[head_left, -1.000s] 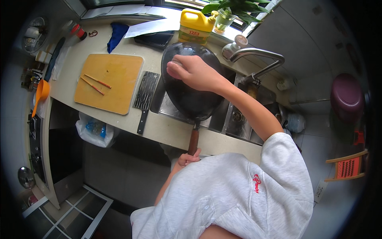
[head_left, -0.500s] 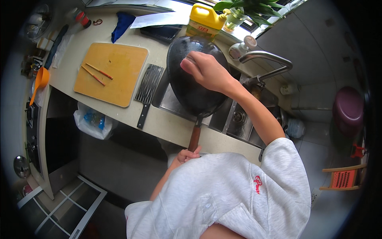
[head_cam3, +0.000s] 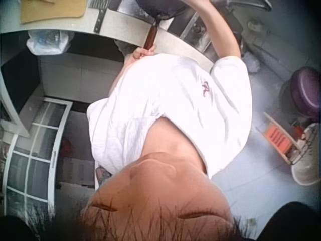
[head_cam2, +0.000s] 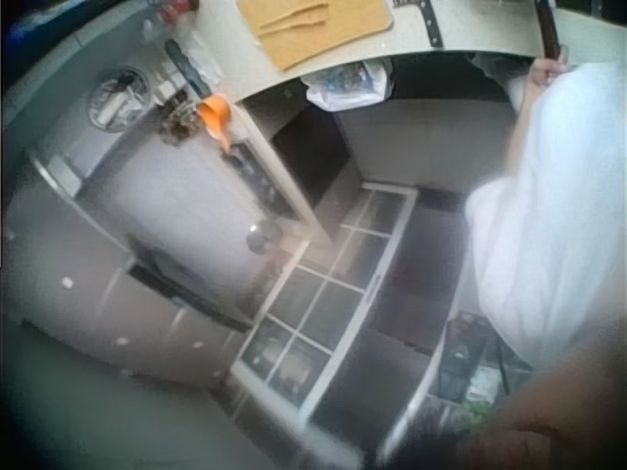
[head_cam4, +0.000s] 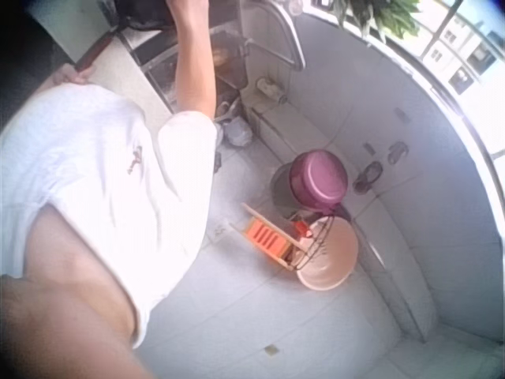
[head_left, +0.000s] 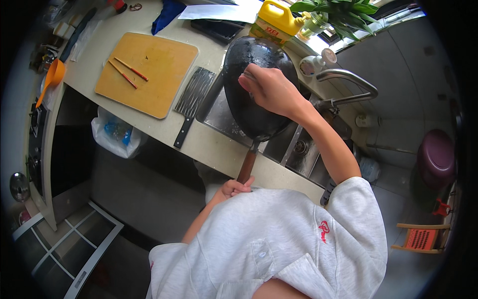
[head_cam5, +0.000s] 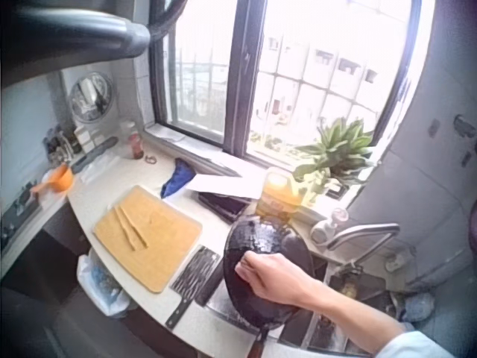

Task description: The person washes a black frying pan in a kitchen sink using a pink sponge and running water. They scrub the interior and exterior surfaces, rinse the pan thoroughly, and then place it on the counter.

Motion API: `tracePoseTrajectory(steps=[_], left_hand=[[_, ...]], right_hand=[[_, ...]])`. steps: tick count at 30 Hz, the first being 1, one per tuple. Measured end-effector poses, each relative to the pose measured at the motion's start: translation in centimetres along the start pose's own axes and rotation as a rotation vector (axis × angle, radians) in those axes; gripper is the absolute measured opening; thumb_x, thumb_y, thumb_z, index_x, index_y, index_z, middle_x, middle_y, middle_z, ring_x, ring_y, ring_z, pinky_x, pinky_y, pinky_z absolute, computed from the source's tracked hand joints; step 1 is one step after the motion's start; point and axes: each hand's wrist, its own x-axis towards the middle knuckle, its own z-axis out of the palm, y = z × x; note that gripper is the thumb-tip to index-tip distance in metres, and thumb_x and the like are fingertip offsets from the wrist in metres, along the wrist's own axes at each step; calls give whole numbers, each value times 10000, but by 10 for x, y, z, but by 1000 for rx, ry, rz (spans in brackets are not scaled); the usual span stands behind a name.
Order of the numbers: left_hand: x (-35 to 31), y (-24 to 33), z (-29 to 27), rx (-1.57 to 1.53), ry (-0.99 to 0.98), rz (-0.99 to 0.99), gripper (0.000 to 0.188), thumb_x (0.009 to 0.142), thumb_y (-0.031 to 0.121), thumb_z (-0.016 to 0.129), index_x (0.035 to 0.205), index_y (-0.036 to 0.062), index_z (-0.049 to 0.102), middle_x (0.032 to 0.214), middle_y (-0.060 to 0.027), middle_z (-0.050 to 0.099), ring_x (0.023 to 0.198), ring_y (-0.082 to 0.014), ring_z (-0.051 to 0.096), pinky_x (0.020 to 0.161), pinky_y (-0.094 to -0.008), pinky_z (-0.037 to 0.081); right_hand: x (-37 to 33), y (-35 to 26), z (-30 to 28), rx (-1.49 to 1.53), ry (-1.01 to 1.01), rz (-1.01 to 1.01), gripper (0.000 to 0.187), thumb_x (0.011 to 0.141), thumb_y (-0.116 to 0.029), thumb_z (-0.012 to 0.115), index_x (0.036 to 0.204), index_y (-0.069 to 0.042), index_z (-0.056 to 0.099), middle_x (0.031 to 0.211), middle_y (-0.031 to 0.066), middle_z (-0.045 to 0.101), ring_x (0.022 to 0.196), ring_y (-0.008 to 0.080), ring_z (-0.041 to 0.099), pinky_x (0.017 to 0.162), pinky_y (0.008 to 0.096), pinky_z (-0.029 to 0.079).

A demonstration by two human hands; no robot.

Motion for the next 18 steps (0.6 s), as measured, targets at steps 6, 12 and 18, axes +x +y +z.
tracePoseTrajectory(steps=[6,12,18], left_hand=[[0,1,-3,-14,-47,16,194,841,-61,496,775,95,401,520,22,360,397,-37,305,374,-187,252],[0,1,-8,-6,-25,48,174,836,-65,506,786,71,410,516,16,346,392,-36,303,367,-184,230],[1,3,-12,92,13,85,192,815,-65,511,766,73,386,523,15,353,392,-37,315,370,-189,245]], right_hand=[[-7,8,-8,-139,61,-24,239,891,-324,626,1005,-113,619,887,97,525,693,298,618,630,362,505],[-16,33,-26,-67,238,92,269,916,-309,595,999,-56,632,889,107,551,769,226,606,690,315,489],[-12,66,-57,13,382,200,304,951,-301,521,980,-16,622,812,140,627,738,239,613,688,318,483]])
